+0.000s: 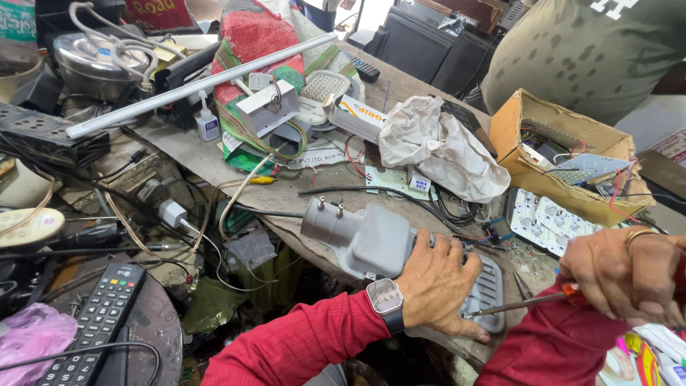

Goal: The person assembles an LED light fixture by placing a circuit board into a housing, inserting a rubber gasket, and securing the cover with screws. They use a screwdriver to tighten multiple screws on the fixture's casing.

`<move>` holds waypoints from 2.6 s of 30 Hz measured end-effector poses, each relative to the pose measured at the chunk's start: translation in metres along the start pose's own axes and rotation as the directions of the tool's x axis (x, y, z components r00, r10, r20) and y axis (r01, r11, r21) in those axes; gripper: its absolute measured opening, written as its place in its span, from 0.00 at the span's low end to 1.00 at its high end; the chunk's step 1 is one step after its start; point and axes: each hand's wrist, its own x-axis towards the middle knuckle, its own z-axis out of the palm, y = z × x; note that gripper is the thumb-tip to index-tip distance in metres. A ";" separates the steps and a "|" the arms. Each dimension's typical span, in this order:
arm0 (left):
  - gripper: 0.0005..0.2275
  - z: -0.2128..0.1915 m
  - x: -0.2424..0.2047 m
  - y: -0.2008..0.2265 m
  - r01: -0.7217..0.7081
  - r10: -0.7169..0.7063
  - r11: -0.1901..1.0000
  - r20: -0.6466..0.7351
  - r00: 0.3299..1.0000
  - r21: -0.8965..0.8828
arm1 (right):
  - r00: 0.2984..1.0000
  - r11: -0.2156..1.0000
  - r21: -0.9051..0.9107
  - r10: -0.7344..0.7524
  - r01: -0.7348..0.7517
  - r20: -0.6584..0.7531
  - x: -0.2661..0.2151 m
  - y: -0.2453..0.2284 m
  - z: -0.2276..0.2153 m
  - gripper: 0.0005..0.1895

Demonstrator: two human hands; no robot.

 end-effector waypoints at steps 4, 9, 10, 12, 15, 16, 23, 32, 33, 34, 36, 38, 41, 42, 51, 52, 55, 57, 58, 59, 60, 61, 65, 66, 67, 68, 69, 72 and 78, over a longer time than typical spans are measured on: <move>0.51 0.003 0.000 -0.002 -0.004 0.004 1.000 -0.012 1.000 -0.004 | 0.985 0.994 -0.041 0.097 -0.104 -0.144 -0.038 -0.002 -0.051 0.12; 0.55 0.006 -0.001 -0.001 -0.028 0.027 0.999 -0.048 0.998 -0.025 | 0.988 0.981 -0.128 0.137 -0.146 -0.078 -0.030 -0.015 -0.051 0.12; 0.55 0.007 -0.001 -0.002 -0.027 0.026 0.999 -0.020 0.999 -0.024 | 0.994 0.986 -0.127 0.109 -0.109 -0.011 -0.023 -0.014 -0.047 0.10; 0.56 0.008 0.000 -0.003 -0.031 0.032 0.999 0.032 0.999 -0.024 | 0.996 0.993 -0.102 0.071 -0.065 0.055 -0.014 -0.015 -0.033 0.08; 0.55 0.008 0.003 -0.003 -0.032 0.031 0.999 0.023 0.999 0.040 | 0.997 0.998 -0.041 0.044 -0.042 0.061 -0.008 -0.017 -0.008 0.16; 0.54 0.007 0.003 -0.004 -0.037 0.036 0.999 0.037 0.999 0.024 | 0.998 0.999 -0.033 0.037 -0.035 0.057 -0.007 -0.015 0.000 0.15; 0.54 0.007 0.003 -0.006 -0.045 0.046 0.999 0.037 0.998 -0.026 | 0.926 0.942 -0.328 -0.065 -0.066 -0.372 -0.005 -0.012 0.029 0.12; 0.51 0.000 0.001 -0.001 -0.023 0.024 1.000 0.034 0.999 -0.010 | 0.959 0.955 -0.157 0.267 -0.251 0.091 -0.007 -0.012 0.013 0.18; 0.50 -0.004 -0.003 -0.005 -0.014 0.015 1.000 0.057 0.998 -0.010 | 0.984 0.965 -0.218 0.118 -0.145 -0.130 -0.011 0.004 0.019 0.18; 0.51 -0.005 -0.004 -0.005 -0.014 0.014 1.000 0.032 0.999 -0.003 | 0.950 0.951 -0.295 -0.008 -0.089 -0.311 -0.018 0.008 0.024 0.17; 0.53 0.000 0.002 0.000 -0.036 0.036 0.999 -0.024 0.999 -0.009 | 0.899 0.879 -0.473 -0.163 -0.055 -0.407 -0.033 0.006 0.032 0.16; 0.54 0.003 0.007 0.002 -0.030 0.030 0.999 -0.020 0.999 -0.030 | 0.923 0.802 -0.597 -0.218 -0.016 -0.317 -0.034 -0.006 0.038 0.14; 0.53 -0.003 -0.002 -0.007 -0.022 0.025 0.999 0.085 0.996 -0.035 | 0.998 0.922 -0.380 0.061 -0.069 -0.033 0.004 -0.011 0.049 0.13; 0.53 -0.001 0.000 -0.005 -0.034 0.040 0.998 0.122 0.992 -0.058 | 0.980 0.945 -0.294 0.175 -0.140 0.095 0.021 -0.019 0.052 0.13; 0.53 0.000 0.008 0.003 -0.022 0.022 0.997 0.003 1.000 -0.070 | 0.858 0.939 -0.342 -0.157 -0.022 -0.489 0.016 0.000 0.091 0.14; 0.52 -0.004 0.008 0.003 -0.025 0.026 0.998 0.020 0.999 -0.065 | 0.877 0.953 -0.301 -0.112 -0.039 -0.467 0.010 0.001 0.084 0.15; 0.51 -0.013 -0.006 -0.008 -0.001 0.003 1.000 0.037 0.999 -0.030 | 0.992 0.971 -0.206 0.111 -0.120 -0.053 0.019 0.009 0.049 0.14; 0.53 -0.001 0.002 0.000 -0.045 0.043 0.998 -0.047 0.998 -0.049 | 0.968 0.972 -0.165 0.191 -0.164 0.161 0.023 -0.015 0.028 0.13; 0.53 0.003 0.004 0.000 -0.043 0.041 0.997 -0.032 0.999 -0.062 | 0.964 0.981 -0.098 0.185 -0.169 0.191 0.025 -0.021 0.026 0.13; 0.53 0.006 0.006 0.002 -0.042 0.040 0.996 -0.018 0.999 -0.075 | 0.959 0.984 -0.031 0.177 -0.175 0.220 0.026 -0.027 0.029 0.12; 0.52 0.005 0.003 -0.003 -0.025 0.025 0.998 0.003 1.000 -0.065 | 0.952 0.982 0.059 0.157 -0.178 0.264 0.029 -0.020 0.039 0.12; 0.53 0.004 0.001 -0.004 -0.021 0.022 0.998 0.009 1.000 -0.067 | 0.942 0.972 0.148 0.132 -0.185 0.307 0.031 -0.012 0.053 0.12; 0.54 -0.002 0.005 -0.002 -0.012 0.014 0.998 0.025 1.000 -0.067 | 0.887 0.803 -0.595 -0.263 -0.016 -0.380 0.018 0.014 0.118 0.21; 0.54 -0.005 0.006 -0.001 -0.009 0.012 0.998 0.036 0.999 -0.059 | 0.786 0.676 -0.731 -0.398 -0.097 -0.473 0.014 0.017 0.130 0.23; 0.54 -0.007 0.007 -0.001 -0.023 0.024 0.998 0.022 0.999 -0.054 | 0.769 0.633 -0.766 -0.433 -0.112 -0.470 0.015 0.017 0.136 0.23; 0.54 -0.008 0.008 -0.001 -0.026 0.027 0.998 0.009 1.000 -0.057 | 0.815 0.668 -0.739 -0.374 -0.093 -0.441 0.020 0.012 0.138 0.24; 0.54 -0.008 0.008 -0.002 -0.030 0.030 0.998 -0.004 1.000 -0.061 | 0.857 0.703 -0.706 -0.313 -0.081 -0.410 0.026 0.009 0.137 0.25; 0.54 -0.002 0.007 -0.003 -0.030 0.034 0.996 0.042 0.999 -0.087 | 0.995 0.962 -0.264 0.080 -0.063 0.053 0.054 -0.015 0.115 0.25; 0.54 0.002 0.010 -0.006 0.003 0.002 0.995 0.055 0.998 -0.098 | 0.980 0.999 -0.044 0.017 -0.009 0.196 0.062 0.005 0.110 0.22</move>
